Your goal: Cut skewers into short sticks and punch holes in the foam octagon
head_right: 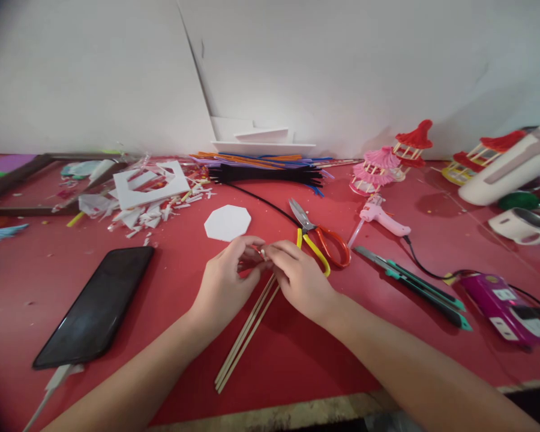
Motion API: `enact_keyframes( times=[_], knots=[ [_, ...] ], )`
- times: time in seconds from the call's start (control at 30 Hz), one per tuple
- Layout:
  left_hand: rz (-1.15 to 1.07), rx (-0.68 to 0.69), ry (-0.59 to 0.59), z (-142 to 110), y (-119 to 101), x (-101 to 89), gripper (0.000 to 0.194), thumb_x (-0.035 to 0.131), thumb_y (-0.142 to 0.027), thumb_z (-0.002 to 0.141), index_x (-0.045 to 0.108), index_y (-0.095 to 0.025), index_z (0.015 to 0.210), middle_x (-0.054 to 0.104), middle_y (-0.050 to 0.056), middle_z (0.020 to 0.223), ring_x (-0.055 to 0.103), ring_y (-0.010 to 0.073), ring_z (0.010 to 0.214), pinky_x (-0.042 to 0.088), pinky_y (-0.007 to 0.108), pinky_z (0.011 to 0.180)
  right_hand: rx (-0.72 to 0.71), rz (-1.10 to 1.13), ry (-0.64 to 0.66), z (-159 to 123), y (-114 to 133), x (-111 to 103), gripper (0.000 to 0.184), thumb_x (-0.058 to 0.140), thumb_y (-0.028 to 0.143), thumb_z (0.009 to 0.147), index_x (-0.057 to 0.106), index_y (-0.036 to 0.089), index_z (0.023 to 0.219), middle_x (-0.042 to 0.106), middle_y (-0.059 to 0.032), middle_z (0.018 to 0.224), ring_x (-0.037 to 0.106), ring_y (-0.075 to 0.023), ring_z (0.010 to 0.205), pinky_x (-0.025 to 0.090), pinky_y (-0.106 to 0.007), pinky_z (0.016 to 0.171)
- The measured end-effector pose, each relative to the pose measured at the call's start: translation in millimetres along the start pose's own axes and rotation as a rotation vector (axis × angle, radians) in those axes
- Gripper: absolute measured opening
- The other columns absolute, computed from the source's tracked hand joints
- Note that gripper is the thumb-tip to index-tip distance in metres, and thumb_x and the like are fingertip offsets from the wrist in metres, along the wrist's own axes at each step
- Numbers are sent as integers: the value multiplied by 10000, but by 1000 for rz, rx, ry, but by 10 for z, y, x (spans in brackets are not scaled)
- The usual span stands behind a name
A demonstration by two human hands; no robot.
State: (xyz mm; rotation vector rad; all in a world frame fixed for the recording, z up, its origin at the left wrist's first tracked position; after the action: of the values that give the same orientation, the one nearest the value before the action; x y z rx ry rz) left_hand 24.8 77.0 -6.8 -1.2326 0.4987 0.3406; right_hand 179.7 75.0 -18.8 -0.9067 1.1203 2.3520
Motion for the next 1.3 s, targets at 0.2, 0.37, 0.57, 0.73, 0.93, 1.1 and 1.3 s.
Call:
enact_keyframes(
  times=[0.2, 0.37, 0.57, 0.73, 0.93, 1.1, 1.3],
  knots=[
    [14, -1, -15, -2, 2, -1, 336, 590, -98, 788, 549, -254, 1083, 662, -21, 846, 663, 140, 783, 552, 273, 720, -4, -23, 11, 0, 12, 12, 424, 453, 75, 886, 549, 246, 1262, 678, -79, 1040, 670, -202, 930, 568, -360, 800],
    [13, -10, 1, 4, 4, 6, 245, 589, -112, 804, 553, -241, 1009, 675, -16, 865, 666, 141, 792, 546, 267, 715, 21, 24, -50, 1, 3, -3, 324, 498, 81, 866, 608, 220, 1137, 712, -66, 1061, 682, -194, 968, 564, -345, 843],
    [44, 13, -4, 12, -9, -2, 112, 601, -140, 818, 540, -218, 869, 662, -10, 835, 652, 145, 779, 532, 260, 688, 261, 157, -42, -2, -6, -24, 278, 564, 132, 833, 571, 232, 1092, 740, -38, 981, 712, -179, 913, 579, -297, 754],
    [92, 72, 10, 21, -20, -26, 82, 604, -136, 819, 578, -211, 801, 646, 1, 833, 637, 149, 771, 519, 262, 673, 319, 211, -29, -2, -47, -15, 261, 589, 151, 817, 552, 244, 1058, 745, -16, 934, 715, -181, 897, 572, -286, 708],
    [36, -7, 6, 34, 26, -16, 65, 622, -168, 821, 589, -224, 820, 679, -17, 828, 660, 150, 786, 524, 250, 662, 196, 47, -19, 32, -57, -9, 111, 592, 159, 842, 646, 228, 911, 720, -35, 876, 689, -181, 812, 555, -306, 712],
    [-6, -21, 2, 34, 40, -7, 106, 627, -137, 808, 623, -229, 861, 694, -16, 857, 664, 139, 790, 528, 237, 659, 153, -39, -24, 36, -61, -2, 95, 606, 177, 851, 688, 201, 893, 672, -62, 859, 639, -185, 806, 532, -307, 689],
    [25, 35, -5, 37, 31, -21, 96, 633, -126, 807, 623, -221, 808, 689, -21, 813, 661, 134, 748, 508, 227, 628, 166, -26, 5, 46, -68, 2, 84, 610, 159, 837, 679, 202, 861, 666, -52, 830, 623, -185, 791, 514, -309, 688]
  ],
)
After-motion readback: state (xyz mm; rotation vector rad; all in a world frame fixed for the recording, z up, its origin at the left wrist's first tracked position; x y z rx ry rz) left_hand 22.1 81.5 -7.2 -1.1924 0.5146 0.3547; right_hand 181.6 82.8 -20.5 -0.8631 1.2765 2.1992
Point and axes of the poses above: each hand's wrist, its own z-axis towards the middle knuckle, its own x-axis out of the palm, y = z × x, the point moved 2 cm from there along z, towards the middle knuckle
